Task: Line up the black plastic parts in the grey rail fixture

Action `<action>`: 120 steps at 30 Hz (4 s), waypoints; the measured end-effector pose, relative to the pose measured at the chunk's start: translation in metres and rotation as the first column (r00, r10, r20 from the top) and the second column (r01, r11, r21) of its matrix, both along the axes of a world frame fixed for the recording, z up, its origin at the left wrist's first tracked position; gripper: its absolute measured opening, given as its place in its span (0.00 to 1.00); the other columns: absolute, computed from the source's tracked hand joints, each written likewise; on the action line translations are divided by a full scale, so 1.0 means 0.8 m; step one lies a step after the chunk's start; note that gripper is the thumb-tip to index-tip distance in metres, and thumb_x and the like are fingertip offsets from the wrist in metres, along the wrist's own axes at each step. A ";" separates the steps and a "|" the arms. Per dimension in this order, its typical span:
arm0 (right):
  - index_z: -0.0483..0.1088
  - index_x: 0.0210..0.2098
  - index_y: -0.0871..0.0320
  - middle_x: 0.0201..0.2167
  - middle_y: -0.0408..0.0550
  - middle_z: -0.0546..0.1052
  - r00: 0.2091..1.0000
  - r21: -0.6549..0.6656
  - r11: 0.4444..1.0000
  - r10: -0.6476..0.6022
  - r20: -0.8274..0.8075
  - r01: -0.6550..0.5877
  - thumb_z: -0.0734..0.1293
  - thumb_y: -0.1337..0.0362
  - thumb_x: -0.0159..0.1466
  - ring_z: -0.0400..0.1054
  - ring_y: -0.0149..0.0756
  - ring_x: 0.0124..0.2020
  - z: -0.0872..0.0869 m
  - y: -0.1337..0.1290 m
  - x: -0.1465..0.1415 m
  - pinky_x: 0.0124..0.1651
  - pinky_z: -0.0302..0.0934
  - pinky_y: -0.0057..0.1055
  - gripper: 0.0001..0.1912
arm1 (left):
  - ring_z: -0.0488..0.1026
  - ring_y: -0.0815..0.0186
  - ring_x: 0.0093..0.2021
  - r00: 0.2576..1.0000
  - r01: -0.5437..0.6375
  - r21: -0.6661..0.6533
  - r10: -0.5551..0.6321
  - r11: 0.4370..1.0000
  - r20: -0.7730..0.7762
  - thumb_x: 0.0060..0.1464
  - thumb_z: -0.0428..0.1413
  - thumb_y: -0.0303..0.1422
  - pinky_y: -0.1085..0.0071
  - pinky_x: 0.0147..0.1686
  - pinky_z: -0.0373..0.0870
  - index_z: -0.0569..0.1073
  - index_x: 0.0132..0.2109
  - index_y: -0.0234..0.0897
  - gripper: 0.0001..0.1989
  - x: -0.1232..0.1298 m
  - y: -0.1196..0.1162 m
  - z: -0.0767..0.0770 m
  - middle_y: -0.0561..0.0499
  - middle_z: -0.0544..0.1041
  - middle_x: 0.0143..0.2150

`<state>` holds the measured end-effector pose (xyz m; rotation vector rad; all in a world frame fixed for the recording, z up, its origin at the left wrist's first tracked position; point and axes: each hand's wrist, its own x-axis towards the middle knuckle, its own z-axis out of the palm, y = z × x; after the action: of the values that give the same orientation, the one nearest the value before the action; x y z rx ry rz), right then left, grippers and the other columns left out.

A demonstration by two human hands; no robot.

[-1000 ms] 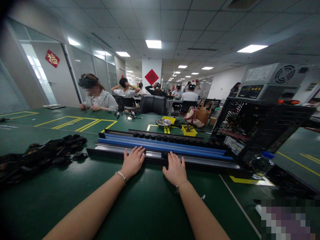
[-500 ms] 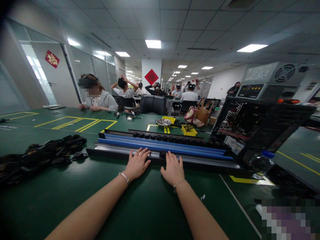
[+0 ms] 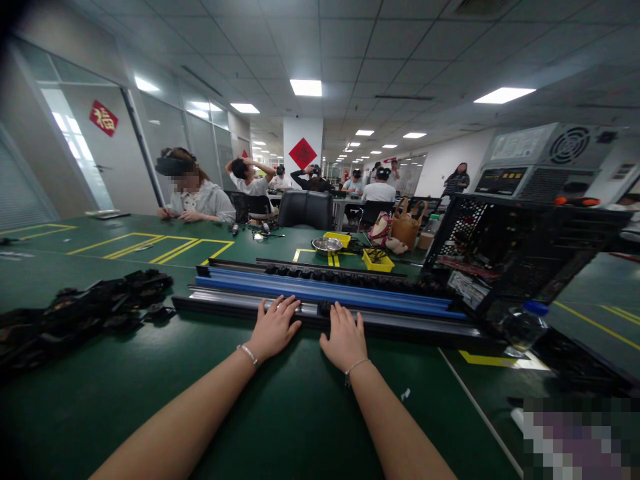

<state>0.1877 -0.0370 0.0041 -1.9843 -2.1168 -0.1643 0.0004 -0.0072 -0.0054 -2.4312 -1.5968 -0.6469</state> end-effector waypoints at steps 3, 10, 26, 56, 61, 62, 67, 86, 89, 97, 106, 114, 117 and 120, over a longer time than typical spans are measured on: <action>0.53 0.62 0.64 0.65 0.54 0.53 1.000 0.003 1.000 0.005 0.002 -0.005 0.56 0.58 0.57 0.46 0.44 0.63 0.000 0.000 -0.002 0.64 0.31 0.47 0.34 | 0.52 0.56 0.64 1.000 -0.002 -0.004 0.002 1.000 0.001 0.59 0.40 0.45 0.43 0.60 0.41 0.60 0.61 0.47 0.24 0.000 0.000 0.001 0.51 0.60 0.64; 0.54 0.61 0.64 0.64 0.54 0.53 1.000 0.033 0.999 0.023 -0.002 -0.023 0.58 0.59 0.56 0.48 0.44 0.62 -0.002 0.001 -0.014 0.64 0.30 0.47 0.34 | 0.51 0.56 0.64 1.000 -0.017 -0.019 0.017 1.000 -0.013 0.59 0.41 0.45 0.44 0.60 0.41 0.57 0.62 0.47 0.26 0.001 0.000 0.001 0.51 0.60 0.64; 0.52 0.62 0.62 0.65 0.58 0.51 1.000 -0.032 0.999 -0.013 0.005 0.013 0.59 0.65 0.52 0.52 0.47 0.60 0.007 0.001 -0.031 0.62 0.35 0.47 0.38 | 0.51 0.52 0.64 0.999 -0.024 -0.030 0.023 0.999 -0.035 0.58 0.44 0.44 0.41 0.59 0.39 0.46 0.66 0.50 0.31 0.004 -0.006 0.004 0.49 0.60 0.64; 0.54 0.61 0.47 0.64 0.55 0.54 0.996 0.001 1.000 -0.024 0.086 0.024 0.61 0.64 0.55 0.57 0.47 0.55 0.005 0.002 -0.026 0.59 0.39 0.45 0.34 | 0.50 0.47 0.64 0.976 0.082 0.041 -0.072 0.996 -0.203 0.57 0.47 0.42 0.37 0.56 0.44 0.48 0.65 0.55 0.30 0.022 -0.017 0.004 0.47 0.56 0.65; 0.56 0.59 0.41 0.63 0.52 0.54 0.997 -0.004 1.000 0.004 0.072 -0.003 0.63 0.64 0.54 0.58 0.46 0.55 0.006 0.005 -0.022 0.58 0.40 0.45 0.33 | 0.51 0.46 0.63 0.980 0.051 0.055 -0.039 0.997 -0.195 0.57 0.47 0.42 0.37 0.56 0.44 0.47 0.66 0.50 0.31 0.022 -0.016 0.001 0.42 0.58 0.64; 0.56 0.59 0.40 0.63 0.52 0.54 0.997 -0.003 1.000 0.007 0.073 -0.007 0.63 0.64 0.55 0.58 0.46 0.55 0.006 0.005 -0.021 0.58 0.41 0.45 0.33 | 0.51 0.46 0.63 0.981 0.043 0.057 -0.032 0.997 -0.193 0.57 0.47 0.42 0.38 0.56 0.44 0.47 0.66 0.50 0.31 0.022 -0.016 0.000 0.41 0.58 0.64; 0.56 0.60 0.40 0.63 0.53 0.54 0.996 0.015 1.000 0.007 0.092 -0.009 0.63 0.63 0.55 0.58 0.46 0.54 0.004 0.004 -0.024 0.57 0.41 0.46 0.33 | 0.53 0.46 0.63 0.981 0.028 0.058 -0.016 0.998 -0.194 0.57 0.47 0.42 0.38 0.56 0.46 0.47 0.66 0.49 0.31 0.024 -0.016 0.000 0.40 0.58 0.64; 0.56 0.60 0.45 0.64 0.53 0.53 0.993 0.046 0.999 0.005 0.117 -0.010 0.62 0.63 0.56 0.57 0.47 0.55 -0.002 0.002 -0.024 0.59 0.38 0.46 0.31 | 0.54 0.46 0.62 0.981 -0.028 0.048 0.037 0.998 -0.192 0.55 0.49 0.42 0.41 0.56 0.46 0.57 0.62 0.46 0.28 0.024 -0.019 0.003 0.37 0.59 0.63; 0.58 0.59 0.44 0.64 0.54 0.54 0.994 0.057 0.998 0.013 0.105 -0.019 0.62 0.63 0.56 0.58 0.47 0.54 -0.002 0.002 -0.023 0.59 0.38 0.46 0.30 | 0.53 0.47 0.62 0.980 -0.036 0.035 0.042 0.999 -0.193 0.55 0.49 0.42 0.41 0.57 0.45 0.57 0.62 0.45 0.28 0.024 -0.019 0.004 0.36 0.59 0.63; 0.58 0.58 0.43 0.64 0.53 0.53 0.995 0.032 0.999 0.005 0.099 -0.008 0.61 0.63 0.56 0.57 0.46 0.55 0.001 0.001 -0.023 0.59 0.38 0.45 0.30 | 0.53 0.48 0.63 0.980 -0.062 0.017 0.064 0.998 -0.187 0.55 0.50 0.42 0.41 0.57 0.44 0.56 0.63 0.44 0.29 0.024 -0.020 0.006 0.37 0.59 0.63; 0.59 0.58 0.44 0.64 0.53 0.53 0.996 0.033 0.999 0.004 0.094 -0.007 0.62 0.64 0.56 0.58 0.46 0.54 0.003 0.000 -0.023 0.58 0.39 0.45 0.30 | 0.53 0.47 0.63 0.979 -0.075 -0.009 0.072 0.997 -0.190 0.55 0.49 0.42 0.40 0.57 0.43 0.57 0.62 0.44 0.28 0.025 -0.023 0.011 0.36 0.59 0.63; 0.59 0.58 0.45 0.64 0.53 0.53 0.996 0.039 0.999 0.008 0.092 -0.012 0.62 0.64 0.56 0.58 0.46 0.55 0.002 0.000 -0.023 0.58 0.40 0.45 0.30 | 0.54 0.47 0.62 0.979 -0.092 -0.010 0.089 0.996 -0.184 0.55 0.49 0.41 0.41 0.57 0.45 0.58 0.62 0.44 0.28 0.027 -0.025 0.011 0.36 0.58 0.63; 0.59 0.58 0.45 0.64 0.53 0.53 0.995 0.023 1.000 0.002 0.101 -0.005 0.62 0.64 0.56 0.58 0.46 0.55 0.003 0.000 -0.023 0.59 0.39 0.44 0.30 | 0.54 0.47 0.62 0.978 -0.098 -0.011 0.095 0.995 -0.185 0.55 0.50 0.41 0.41 0.57 0.46 0.58 0.62 0.44 0.28 0.026 -0.024 0.011 0.36 0.58 0.63; 0.59 0.58 0.45 0.64 0.53 0.53 0.995 0.025 1.000 0.004 0.104 -0.007 0.61 0.64 0.56 0.58 0.45 0.55 0.003 -0.001 -0.023 0.59 0.39 0.44 0.29 | 0.54 0.46 0.62 0.977 -0.109 -0.008 0.106 0.994 -0.185 0.55 0.50 0.41 0.43 0.57 0.46 0.58 0.62 0.43 0.28 0.025 -0.024 0.011 0.35 0.58 0.63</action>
<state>0.1695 -0.0374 0.0067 -1.9961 -2.1710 -0.2987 0.0206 -0.0264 0.0033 -2.3203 -1.6504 -0.3793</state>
